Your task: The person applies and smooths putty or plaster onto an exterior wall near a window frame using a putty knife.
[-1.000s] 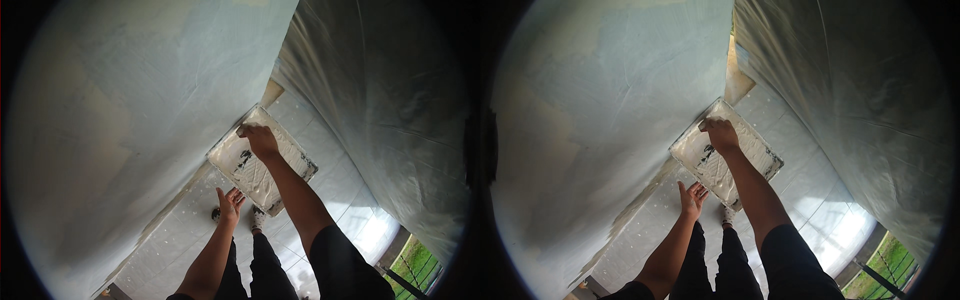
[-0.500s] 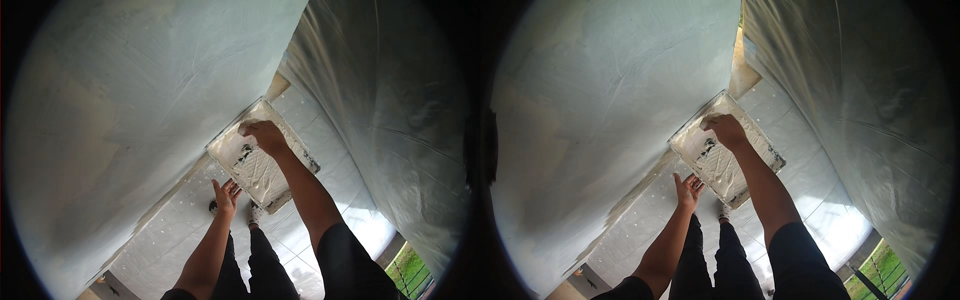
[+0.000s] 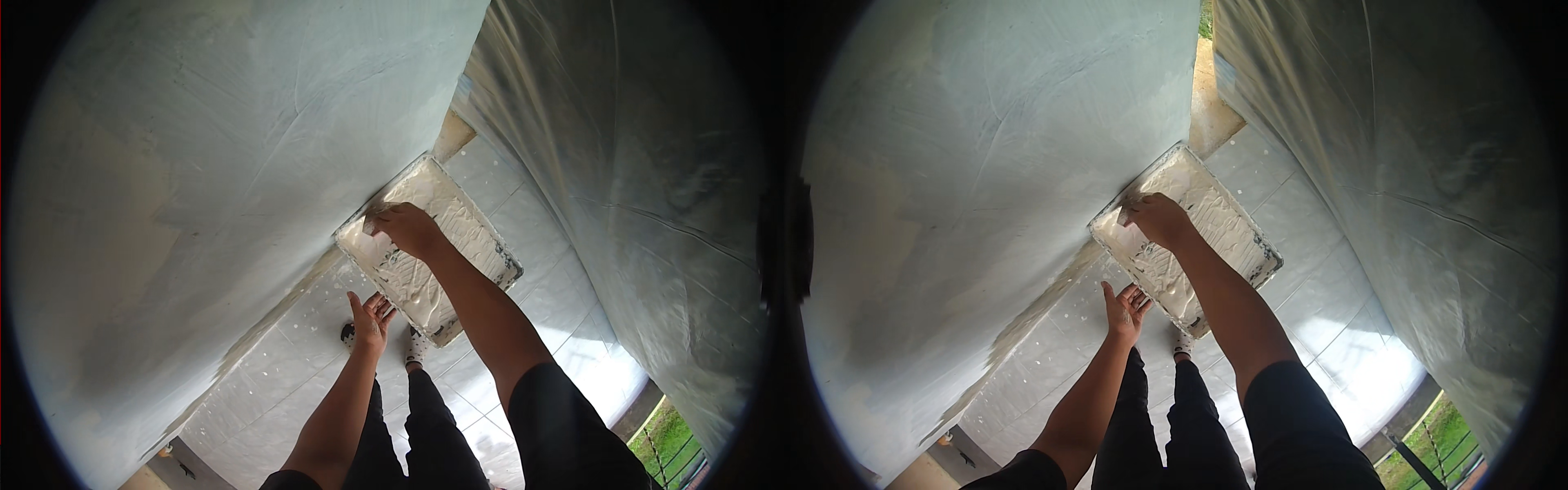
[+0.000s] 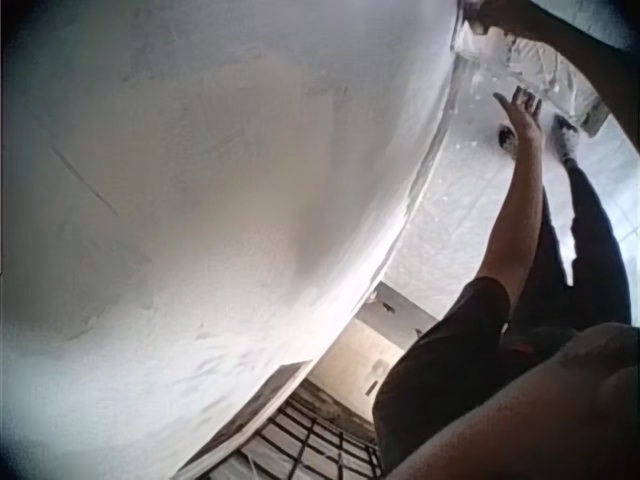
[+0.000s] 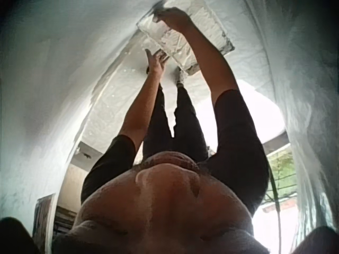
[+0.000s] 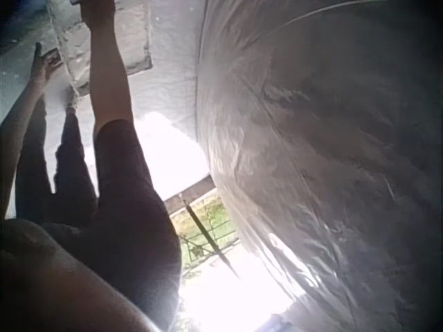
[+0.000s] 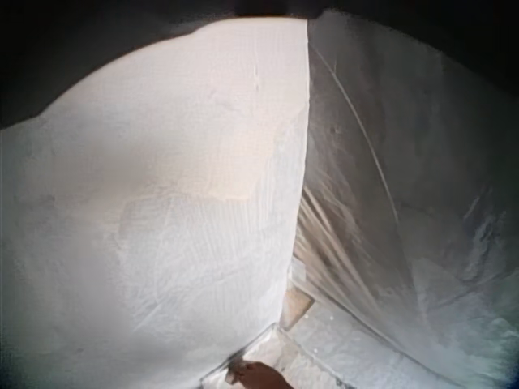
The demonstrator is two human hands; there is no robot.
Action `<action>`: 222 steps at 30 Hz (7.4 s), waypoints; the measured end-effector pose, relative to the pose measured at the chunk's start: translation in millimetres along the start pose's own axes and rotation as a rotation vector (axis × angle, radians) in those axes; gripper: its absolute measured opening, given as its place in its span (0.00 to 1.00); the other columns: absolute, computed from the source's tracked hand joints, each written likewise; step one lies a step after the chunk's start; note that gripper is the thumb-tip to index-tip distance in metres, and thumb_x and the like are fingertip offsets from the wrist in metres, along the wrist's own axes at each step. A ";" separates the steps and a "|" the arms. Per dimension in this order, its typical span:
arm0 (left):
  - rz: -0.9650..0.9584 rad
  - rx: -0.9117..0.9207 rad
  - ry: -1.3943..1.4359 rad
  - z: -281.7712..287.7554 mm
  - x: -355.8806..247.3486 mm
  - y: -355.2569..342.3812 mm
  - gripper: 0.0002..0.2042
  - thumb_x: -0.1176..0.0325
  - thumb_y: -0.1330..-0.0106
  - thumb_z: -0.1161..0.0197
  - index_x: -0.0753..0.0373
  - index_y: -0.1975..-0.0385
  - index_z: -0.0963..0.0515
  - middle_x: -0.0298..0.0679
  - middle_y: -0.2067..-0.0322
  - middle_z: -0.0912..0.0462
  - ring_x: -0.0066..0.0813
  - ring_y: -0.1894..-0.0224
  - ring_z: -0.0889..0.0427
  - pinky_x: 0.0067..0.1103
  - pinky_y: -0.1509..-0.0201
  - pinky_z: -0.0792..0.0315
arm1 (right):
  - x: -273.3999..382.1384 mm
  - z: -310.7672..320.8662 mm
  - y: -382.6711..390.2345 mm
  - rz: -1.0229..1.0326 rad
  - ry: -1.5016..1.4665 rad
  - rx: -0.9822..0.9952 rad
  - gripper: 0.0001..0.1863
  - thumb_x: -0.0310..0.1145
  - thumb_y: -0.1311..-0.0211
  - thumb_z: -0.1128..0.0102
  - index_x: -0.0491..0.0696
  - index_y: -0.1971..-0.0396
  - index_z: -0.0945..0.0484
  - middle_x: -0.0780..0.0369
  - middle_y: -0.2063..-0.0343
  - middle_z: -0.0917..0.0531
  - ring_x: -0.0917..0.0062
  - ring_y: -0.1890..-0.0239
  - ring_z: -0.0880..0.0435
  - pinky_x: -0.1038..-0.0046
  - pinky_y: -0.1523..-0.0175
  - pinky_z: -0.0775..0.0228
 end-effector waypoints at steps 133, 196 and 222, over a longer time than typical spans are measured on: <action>0.100 0.187 0.071 3.6 13.5 39.0 0.55 0.21 0.39 0.69 0.78 0.38 0.36 0.55 0.39 0.32 0.45 0.35 0.34 0.36 0.26 0.43 | 87.5 27.4 190.2 -0.828 -0.415 -0.330 0.09 0.29 0.30 0.48 0.41 0.57 0.24 0.49 0.63 0.19 0.51 0.60 0.19 0.61 0.56 0.26; 0.096 0.157 0.107 -2.7 26.5 47.9 0.53 0.24 0.35 0.71 0.77 0.36 0.39 0.55 0.38 0.35 0.46 0.34 0.36 0.37 0.26 0.44 | 35.6 -15.5 194.7 -0.974 -0.564 -0.025 0.14 0.39 0.29 0.50 0.43 0.57 0.23 0.47 0.67 0.17 0.49 0.62 0.18 0.58 0.56 0.27; -0.212 0.149 -0.087 -8.4 -83.8 221.7 0.50 0.25 0.34 0.70 0.74 0.38 0.34 0.54 0.42 0.27 0.45 0.37 0.28 0.36 0.31 0.38 | 108.3 139.0 216.5 -0.931 -2.155 -0.511 0.12 0.29 0.40 0.38 0.54 0.56 0.24 0.69 0.66 0.19 0.76 0.61 0.19 0.67 0.57 0.24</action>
Point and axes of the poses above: each hand's wrist, its own y-axis away from the middle knuckle, its own z-axis out of the back of the hand, x = y × z, the point moved 9 cm from there along -y, towards the middle knuckle
